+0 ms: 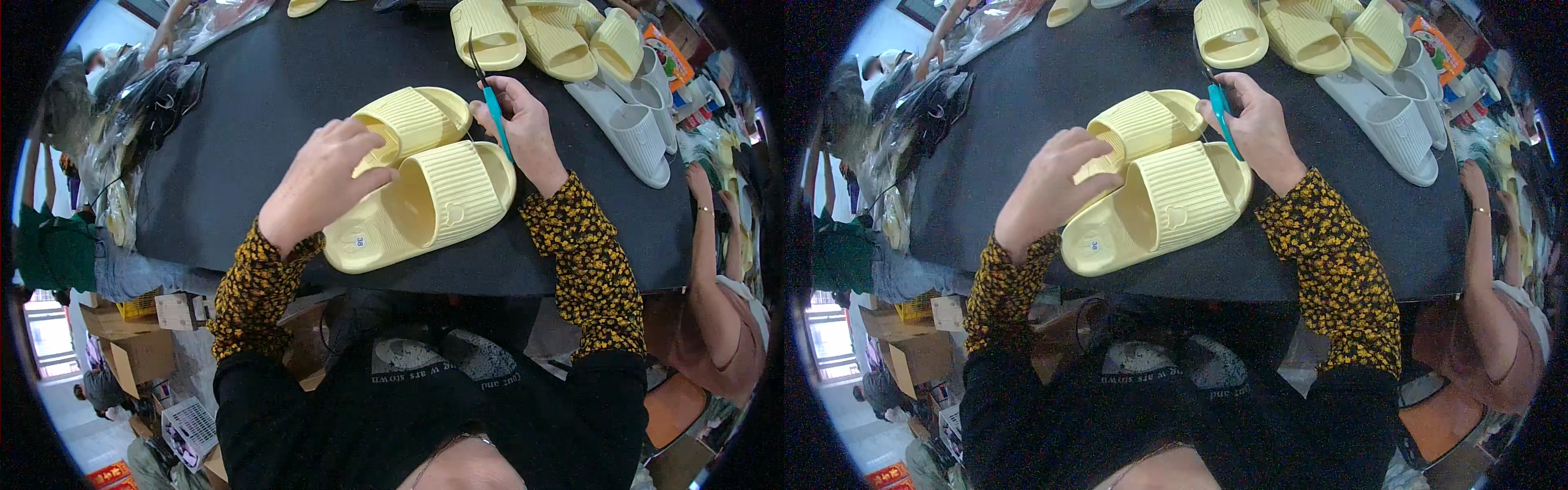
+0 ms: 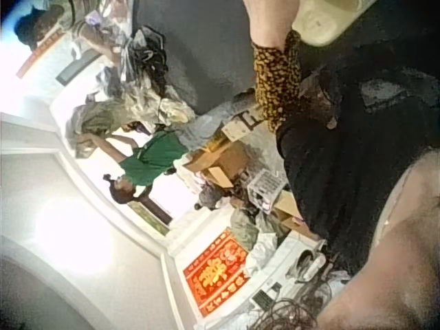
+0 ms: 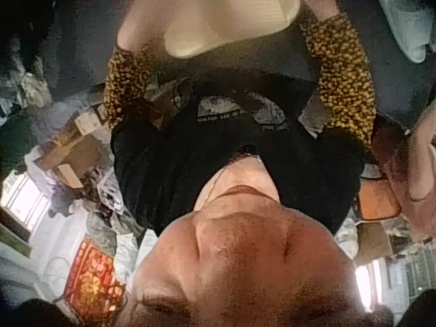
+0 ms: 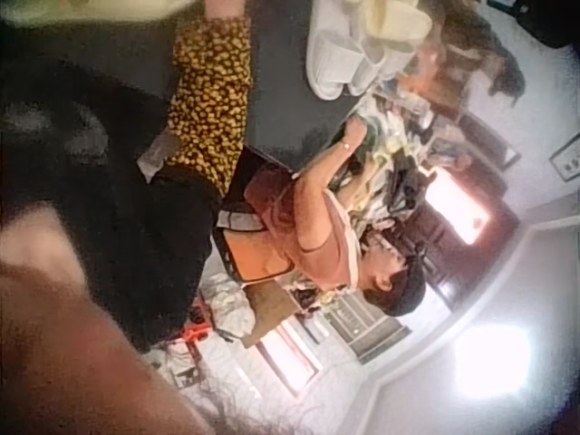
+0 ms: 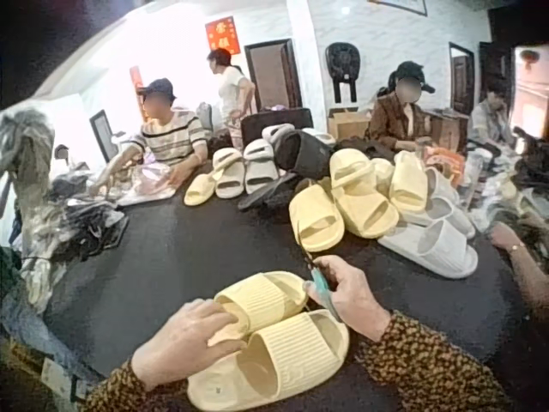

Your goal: Trimming excess material from rubber slippers using a pair of snips.

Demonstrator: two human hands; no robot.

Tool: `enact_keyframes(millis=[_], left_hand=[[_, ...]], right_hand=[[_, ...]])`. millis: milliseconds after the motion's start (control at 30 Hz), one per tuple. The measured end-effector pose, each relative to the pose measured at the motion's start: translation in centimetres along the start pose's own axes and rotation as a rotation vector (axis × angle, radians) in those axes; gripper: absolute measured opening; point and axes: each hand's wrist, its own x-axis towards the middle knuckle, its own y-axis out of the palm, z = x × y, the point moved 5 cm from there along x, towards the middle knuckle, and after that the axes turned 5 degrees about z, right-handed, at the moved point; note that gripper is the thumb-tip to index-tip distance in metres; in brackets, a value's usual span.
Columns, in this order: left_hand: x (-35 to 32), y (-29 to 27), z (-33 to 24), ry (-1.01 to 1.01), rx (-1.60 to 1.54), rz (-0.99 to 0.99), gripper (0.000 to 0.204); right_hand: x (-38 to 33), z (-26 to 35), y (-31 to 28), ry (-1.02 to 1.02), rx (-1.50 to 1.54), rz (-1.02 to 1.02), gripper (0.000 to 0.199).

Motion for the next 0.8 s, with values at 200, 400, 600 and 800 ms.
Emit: enact_keyframes(millis=[200, 400, 600, 800], left_hand=[[0.4, 3.1, 0.4, -0.022, -0.11, 0.076, 0.02], [0.5, 4.2, 0.2, 0.003, -0.112, -0.106, 0.01], [-0.1, 3.8, 0.3, -0.037, -0.088, -0.167, 0.012], [-1.3, 2.2, 1.6, -0.231, -0.038, -0.21, 0.013]], right_hand=[[0.2, -0.4, 0.0, -0.005, -0.038, 0.004, 0.038], [0.5, -0.5, -0.2, -0.06, -0.085, 0.003, 0.037], [0.2, 0.9, -0.1, -0.128, -0.221, -0.034, 0.034], [-0.3, 0.2, -0.8, -0.051, -0.086, -0.103, 0.036]])
